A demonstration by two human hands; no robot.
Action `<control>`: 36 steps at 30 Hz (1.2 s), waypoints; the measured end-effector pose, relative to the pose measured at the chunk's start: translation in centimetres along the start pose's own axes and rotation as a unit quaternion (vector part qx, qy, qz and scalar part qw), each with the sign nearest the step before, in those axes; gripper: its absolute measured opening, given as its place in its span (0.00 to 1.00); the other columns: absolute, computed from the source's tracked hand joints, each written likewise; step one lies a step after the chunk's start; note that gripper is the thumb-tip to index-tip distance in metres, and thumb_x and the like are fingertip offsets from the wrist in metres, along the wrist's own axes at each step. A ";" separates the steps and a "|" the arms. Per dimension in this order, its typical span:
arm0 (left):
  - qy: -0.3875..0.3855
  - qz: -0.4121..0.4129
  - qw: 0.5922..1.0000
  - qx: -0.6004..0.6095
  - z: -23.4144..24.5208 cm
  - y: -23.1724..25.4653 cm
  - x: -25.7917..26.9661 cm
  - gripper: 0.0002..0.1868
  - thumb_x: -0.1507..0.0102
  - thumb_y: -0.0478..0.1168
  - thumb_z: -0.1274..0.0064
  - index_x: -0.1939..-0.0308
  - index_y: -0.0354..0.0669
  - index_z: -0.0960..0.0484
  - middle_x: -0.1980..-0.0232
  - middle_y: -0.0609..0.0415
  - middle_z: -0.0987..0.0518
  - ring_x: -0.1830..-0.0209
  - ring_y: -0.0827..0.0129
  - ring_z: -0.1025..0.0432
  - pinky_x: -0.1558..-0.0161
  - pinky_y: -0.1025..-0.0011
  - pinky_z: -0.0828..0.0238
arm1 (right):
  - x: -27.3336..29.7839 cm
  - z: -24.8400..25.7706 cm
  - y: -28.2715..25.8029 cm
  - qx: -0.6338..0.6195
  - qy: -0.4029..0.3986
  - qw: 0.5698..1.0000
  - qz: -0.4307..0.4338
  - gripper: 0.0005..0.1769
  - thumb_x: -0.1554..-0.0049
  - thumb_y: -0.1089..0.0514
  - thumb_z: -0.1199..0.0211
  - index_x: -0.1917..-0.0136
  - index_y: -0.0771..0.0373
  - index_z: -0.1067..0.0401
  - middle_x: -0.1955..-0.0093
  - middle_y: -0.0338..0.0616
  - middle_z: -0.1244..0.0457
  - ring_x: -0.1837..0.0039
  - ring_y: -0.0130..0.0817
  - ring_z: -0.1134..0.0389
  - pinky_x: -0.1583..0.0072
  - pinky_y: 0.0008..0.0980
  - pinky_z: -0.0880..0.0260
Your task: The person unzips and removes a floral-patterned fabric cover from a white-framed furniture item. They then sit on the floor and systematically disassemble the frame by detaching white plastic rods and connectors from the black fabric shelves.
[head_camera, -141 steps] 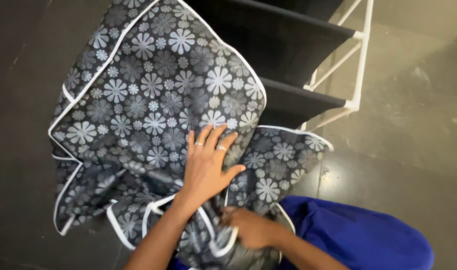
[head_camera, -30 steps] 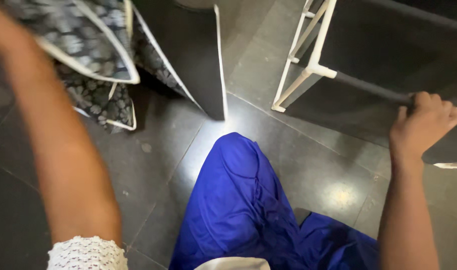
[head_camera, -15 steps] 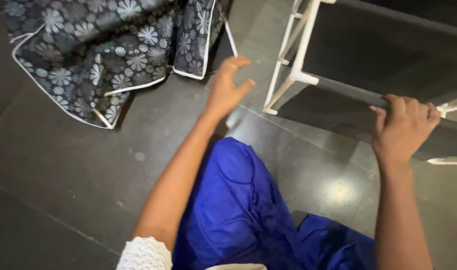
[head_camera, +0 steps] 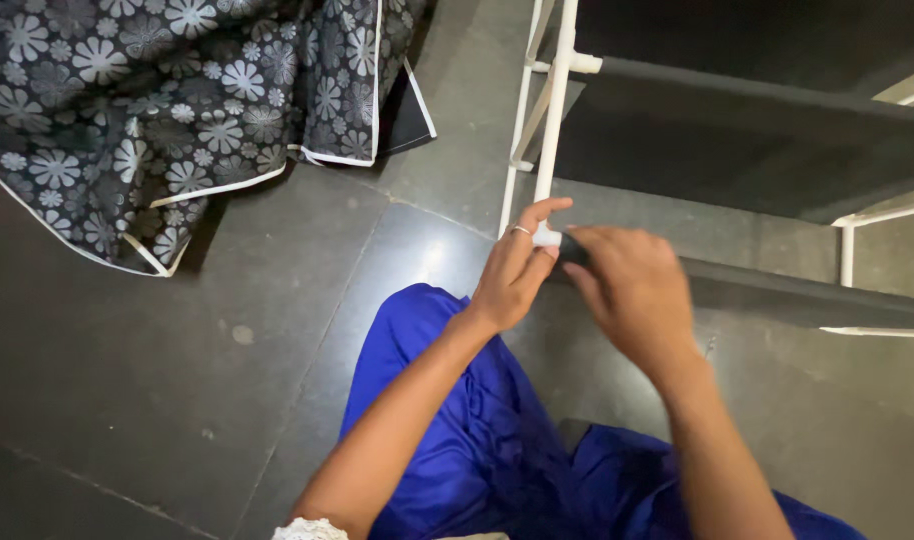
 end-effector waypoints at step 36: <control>0.130 -0.097 0.981 -0.105 1.0 -1.2 -2.6 0.10 0.25 0.36 0.62 0.55 0.40 0.24 0.71 0.49 0.24 0.76 0.64 0.27 0.71 0.67 0.35 | -0.4 0.9 2.4 0.056 -0.045 0.997 0.019 0.19 0.48 0.65 0.32 0.43 0.56 0.25 0.57 0.40 0.33 0.54 0.43 0.31 0.53 0.43 0.31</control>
Point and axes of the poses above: each hand's wrist, its own x-axis away from the middle knuckle, its own z-axis out of the back of the hand, y = z × x, the point moved 6 cm from there along -x, towards the middle knuckle
